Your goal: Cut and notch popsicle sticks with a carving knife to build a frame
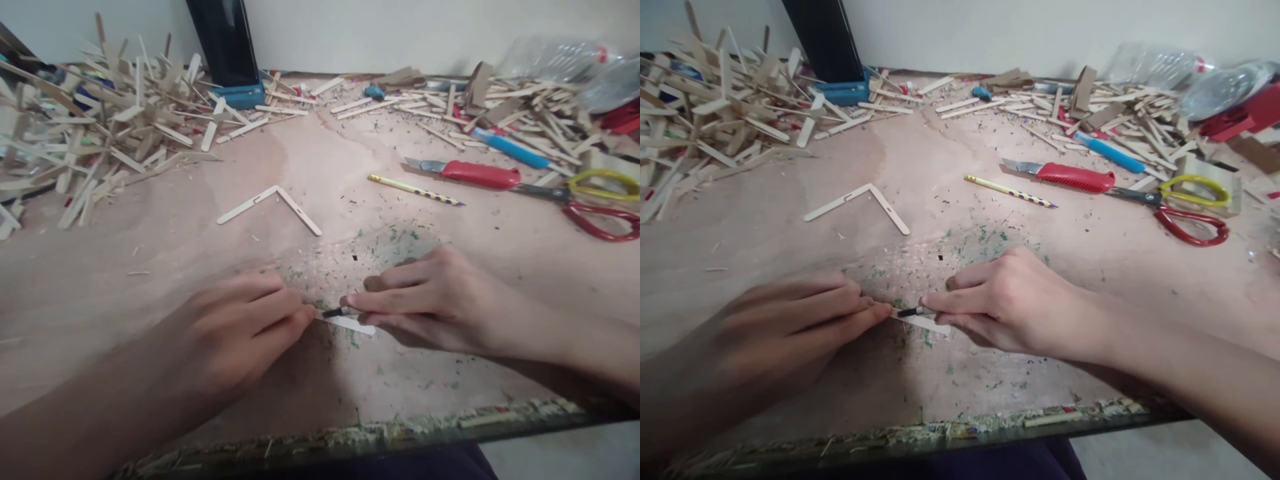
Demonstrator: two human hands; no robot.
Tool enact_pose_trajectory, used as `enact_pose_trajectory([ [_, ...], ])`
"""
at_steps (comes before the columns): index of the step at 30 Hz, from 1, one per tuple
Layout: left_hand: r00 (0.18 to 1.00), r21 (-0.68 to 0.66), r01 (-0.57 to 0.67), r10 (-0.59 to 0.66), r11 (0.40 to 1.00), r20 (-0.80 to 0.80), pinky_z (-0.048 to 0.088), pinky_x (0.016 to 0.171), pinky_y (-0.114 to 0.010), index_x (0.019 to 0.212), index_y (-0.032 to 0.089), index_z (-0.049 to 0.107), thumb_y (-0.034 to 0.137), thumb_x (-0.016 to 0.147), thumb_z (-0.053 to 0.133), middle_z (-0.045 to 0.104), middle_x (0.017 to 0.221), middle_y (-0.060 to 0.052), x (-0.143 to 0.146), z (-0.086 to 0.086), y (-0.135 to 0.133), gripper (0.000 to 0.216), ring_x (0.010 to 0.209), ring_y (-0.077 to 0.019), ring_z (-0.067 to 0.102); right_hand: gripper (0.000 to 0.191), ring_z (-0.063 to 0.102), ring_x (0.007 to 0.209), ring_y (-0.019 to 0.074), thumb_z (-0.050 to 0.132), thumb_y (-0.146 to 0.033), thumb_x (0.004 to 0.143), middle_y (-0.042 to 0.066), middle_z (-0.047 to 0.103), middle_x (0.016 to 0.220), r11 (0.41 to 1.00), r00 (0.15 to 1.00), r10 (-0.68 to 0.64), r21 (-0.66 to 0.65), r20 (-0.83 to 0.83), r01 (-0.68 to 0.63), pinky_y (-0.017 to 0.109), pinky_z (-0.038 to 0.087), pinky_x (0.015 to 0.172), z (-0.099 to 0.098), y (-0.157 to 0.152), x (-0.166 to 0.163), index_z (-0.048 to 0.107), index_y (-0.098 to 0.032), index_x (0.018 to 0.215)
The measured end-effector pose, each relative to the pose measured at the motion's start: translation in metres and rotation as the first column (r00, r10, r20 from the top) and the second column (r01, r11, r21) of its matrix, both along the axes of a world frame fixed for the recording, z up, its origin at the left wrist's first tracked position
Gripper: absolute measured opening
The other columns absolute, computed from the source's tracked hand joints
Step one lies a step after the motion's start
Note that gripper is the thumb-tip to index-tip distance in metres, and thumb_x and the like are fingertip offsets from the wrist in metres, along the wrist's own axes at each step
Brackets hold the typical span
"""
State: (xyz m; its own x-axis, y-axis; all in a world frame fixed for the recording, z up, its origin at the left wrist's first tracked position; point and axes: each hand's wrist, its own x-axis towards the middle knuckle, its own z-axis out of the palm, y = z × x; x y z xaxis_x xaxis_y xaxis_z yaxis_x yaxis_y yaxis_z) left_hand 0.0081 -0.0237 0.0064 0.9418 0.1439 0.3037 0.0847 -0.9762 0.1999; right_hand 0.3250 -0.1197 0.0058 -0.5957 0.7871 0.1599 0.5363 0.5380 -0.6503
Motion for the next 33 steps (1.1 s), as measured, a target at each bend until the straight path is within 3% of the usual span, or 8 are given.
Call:
enact_pose_trajectory([
  [7,0.999,-0.043,0.037,-0.035,0.998,0.03,0.063,0.086,-0.043,0.125,0.017,0.074,0.01,0.122,0.044,0.081,0.103,-0.004,-0.001,-0.003,0.001,0.031,0.093,-0.0243,0.077,0.026,0.078,0.082,0.0121,0.066,-0.023,0.124,0.008,0.086,0.105,0.998,0.999,0.003,-0.066,-0.052,-0.006,0.023,0.053,0.07,0.007,0.002,0.001,0.084,-0.014,0.139],
  [13,1.0,-0.008,0.021,-0.021,1.0,0.019,0.063,0.088,-0.04,0.124,0.017,0.073,0.014,0.125,0.043,0.082,0.106,-0.003,-0.001,-0.001,0.001,0.03,0.095,-0.0225,0.077,0.025,0.075,0.078,0.0116,0.065,-0.021,0.124,0.008,0.085,0.104,1.0,0.999,0.022,0.002,-0.038,-0.022,0.023,0.05,0.066,0.002,0.002,0.002,0.082,-0.013,0.141],
  [19,0.998,0.012,0.011,-0.012,1.0,0.055,0.062,0.086,-0.043,0.119,0.017,0.074,0.018,0.13,0.032,0.082,0.103,-0.004,0.001,-0.003,-0.001,0.043,0.095,-0.0226,0.076,0.026,0.07,0.074,0.0098,0.063,-0.025,0.125,0.005,0.08,0.098,0.999,1.0,0.011,0.051,-0.01,-0.01,0.023,0.048,0.065,-0.001,0.001,0.0,0.082,-0.013,0.14],
  [24,0.998,-0.008,0.013,-0.013,1.0,0.06,0.063,0.085,-0.041,0.119,0.021,0.07,0.021,0.13,0.036,0.083,0.106,-0.002,0.0,-0.002,0.001,0.036,0.094,-0.0212,0.077,0.029,0.077,0.079,0.0114,0.065,-0.026,0.125,0.007,0.083,0.101,0.998,1.0,0.014,0.06,0.014,-0.015,0.023,0.051,0.067,-0.003,0.0,0.001,0.081,-0.012,0.144],
  [27,0.998,0.007,0.034,-0.034,0.999,0.059,0.06,0.08,-0.038,0.12,0.019,0.07,0.022,0.13,0.037,0.08,0.102,0.0,0.001,-0.001,0.002,0.035,0.089,-0.0202,0.074,0.028,0.08,0.083,0.013,0.065,-0.025,0.125,0.008,0.086,0.104,0.999,1.0,0.015,0.048,0.021,-0.016,0.023,0.053,0.069,0.001,0.001,0.001,0.082,-0.012,0.142],
  [33,0.991,0.042,-0.009,0.003,0.999,0.134,0.055,0.074,-0.037,0.111,0.02,0.072,0.022,0.132,0.022,0.077,0.09,0.002,0.008,0.001,0.002,0.054,0.079,-0.0186,0.07,0.026,0.079,0.081,0.0147,0.06,-0.021,0.125,0.008,0.087,0.104,1.0,0.999,-0.001,-0.005,0.041,0.001,0.027,0.052,0.066,0.016,0.001,0.004,0.084,-0.014,0.134],
])
